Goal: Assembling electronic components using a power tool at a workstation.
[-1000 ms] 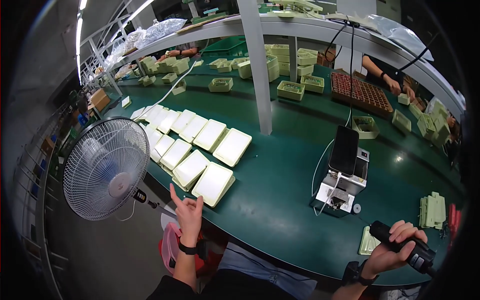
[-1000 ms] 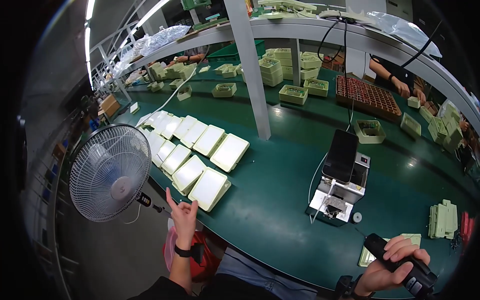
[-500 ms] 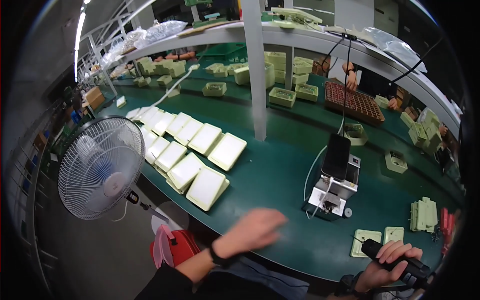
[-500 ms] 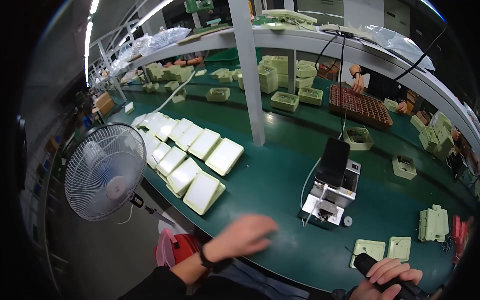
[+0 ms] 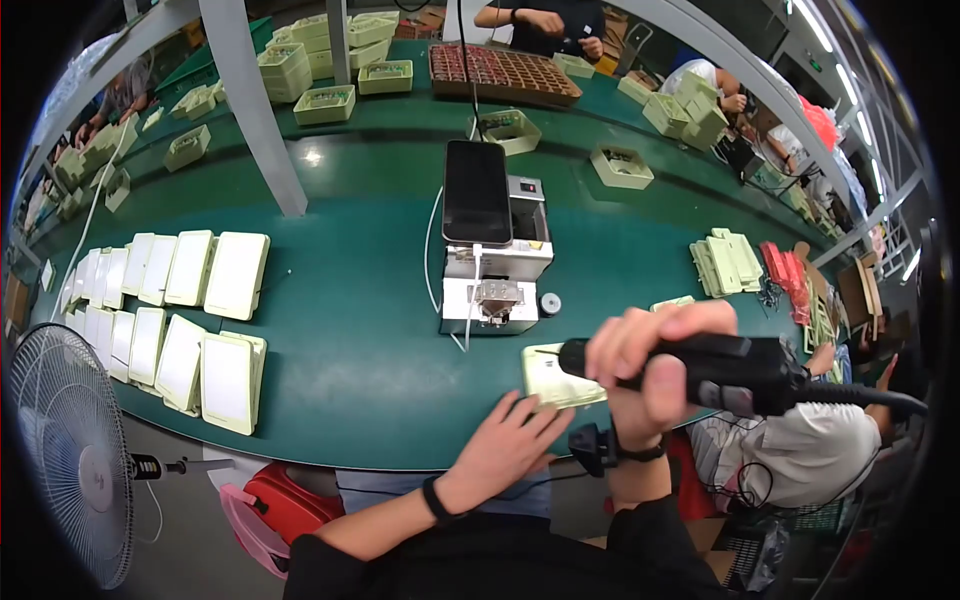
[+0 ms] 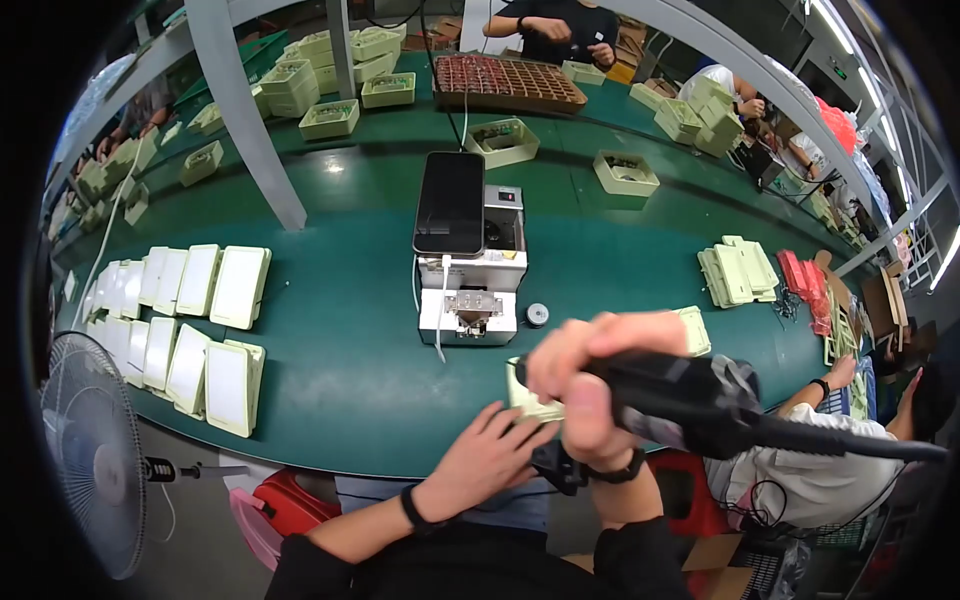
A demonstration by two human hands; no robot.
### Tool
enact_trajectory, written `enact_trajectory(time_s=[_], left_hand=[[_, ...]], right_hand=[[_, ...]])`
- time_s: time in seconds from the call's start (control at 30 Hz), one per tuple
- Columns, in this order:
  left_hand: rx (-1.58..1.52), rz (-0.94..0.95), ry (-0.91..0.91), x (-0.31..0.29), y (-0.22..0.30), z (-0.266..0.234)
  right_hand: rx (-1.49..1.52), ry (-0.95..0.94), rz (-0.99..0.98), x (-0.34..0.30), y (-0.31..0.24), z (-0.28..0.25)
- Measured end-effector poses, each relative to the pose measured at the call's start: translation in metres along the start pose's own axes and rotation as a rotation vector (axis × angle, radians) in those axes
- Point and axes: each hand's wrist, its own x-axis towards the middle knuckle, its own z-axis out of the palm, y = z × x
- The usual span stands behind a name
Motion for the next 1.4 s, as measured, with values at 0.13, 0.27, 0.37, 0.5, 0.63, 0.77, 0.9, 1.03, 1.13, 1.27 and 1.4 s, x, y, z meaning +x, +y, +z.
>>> enact_trajectory(time_s=[0.13,0.27,0.37,0.5,0.63,0.77,0.9,1.03,1.13,1.27,1.4], left_hand=[[0.006,-0.129,0.017,-0.052,-0.018,-0.027],[0.073,-0.177,0.004,-0.074,-0.028,-0.037],[0.097,-0.169,0.004,-0.075,-0.036,-0.039],[0.108,-0.122,0.044,-0.080,-0.044,-0.031],[0.141,-0.088,0.109,-0.085,-0.045,-0.023],[0.123,-0.091,0.130,-0.083,-0.047,-0.023],[0.121,-0.092,0.123,-0.083,-0.046,-0.022],[0.122,-0.096,0.117,-0.083,-0.044,-0.022],[0.121,-0.101,0.120,-0.082,-0.044,-0.021],[0.112,-0.113,0.132,-0.082,-0.045,-0.020],[0.138,-0.110,0.126,-0.082,-0.045,-0.024]], right_hand=[[-0.132,-0.069,-0.018,0.007,0.037,0.023],[-0.278,-0.073,0.002,0.014,0.073,0.025],[-0.311,-0.034,0.041,0.016,0.081,0.032],[-0.243,0.042,0.104,0.012,0.078,0.043],[-0.195,0.011,0.143,-0.011,0.066,0.042],[-0.204,-0.032,0.232,-0.032,0.064,0.040],[-0.239,-0.039,0.274,-0.040,0.071,0.037],[-0.247,-0.046,0.281,-0.044,0.079,0.033],[-0.239,-0.059,0.298,-0.047,0.083,0.030],[-0.245,-0.077,0.268,-0.050,0.086,0.031],[-0.241,-0.090,0.242,-0.050,0.090,0.031]])
